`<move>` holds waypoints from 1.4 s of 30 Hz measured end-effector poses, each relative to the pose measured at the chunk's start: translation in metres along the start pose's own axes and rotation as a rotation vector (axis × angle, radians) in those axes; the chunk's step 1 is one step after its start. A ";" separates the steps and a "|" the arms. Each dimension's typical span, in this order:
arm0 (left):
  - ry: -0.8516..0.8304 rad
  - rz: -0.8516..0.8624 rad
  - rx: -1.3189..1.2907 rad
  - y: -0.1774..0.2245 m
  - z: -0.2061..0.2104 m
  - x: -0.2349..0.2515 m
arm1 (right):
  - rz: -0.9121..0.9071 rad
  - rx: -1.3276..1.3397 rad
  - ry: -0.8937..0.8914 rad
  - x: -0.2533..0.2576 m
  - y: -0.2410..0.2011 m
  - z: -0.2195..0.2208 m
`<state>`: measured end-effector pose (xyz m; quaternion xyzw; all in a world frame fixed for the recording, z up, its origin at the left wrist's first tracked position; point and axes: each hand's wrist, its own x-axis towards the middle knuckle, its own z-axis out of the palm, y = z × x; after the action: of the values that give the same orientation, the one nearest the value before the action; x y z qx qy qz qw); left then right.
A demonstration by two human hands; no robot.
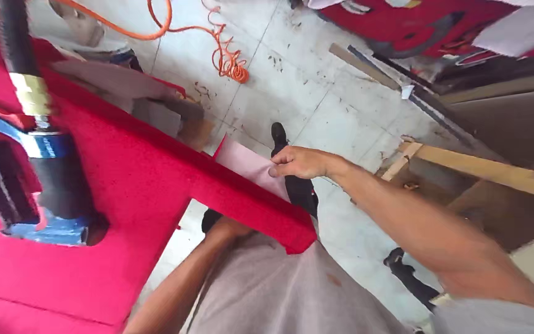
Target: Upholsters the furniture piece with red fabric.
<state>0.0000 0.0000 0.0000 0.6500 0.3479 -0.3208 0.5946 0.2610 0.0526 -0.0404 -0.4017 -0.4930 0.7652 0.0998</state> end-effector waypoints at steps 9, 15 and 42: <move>0.332 0.182 0.326 0.051 -0.235 -0.063 | -0.149 -0.325 0.797 -0.023 0.012 0.070; -0.337 -0.101 0.257 0.027 -0.246 0.022 | -0.146 -0.572 0.775 -0.031 0.011 0.068; -0.154 0.234 0.171 0.021 -0.245 0.017 | 0.098 -0.498 0.612 -0.117 0.009 0.080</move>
<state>0.0279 0.2442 0.0189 0.7079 0.1943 -0.3267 0.5954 0.2830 -0.0699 0.0282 -0.6461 -0.5913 0.4710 0.1048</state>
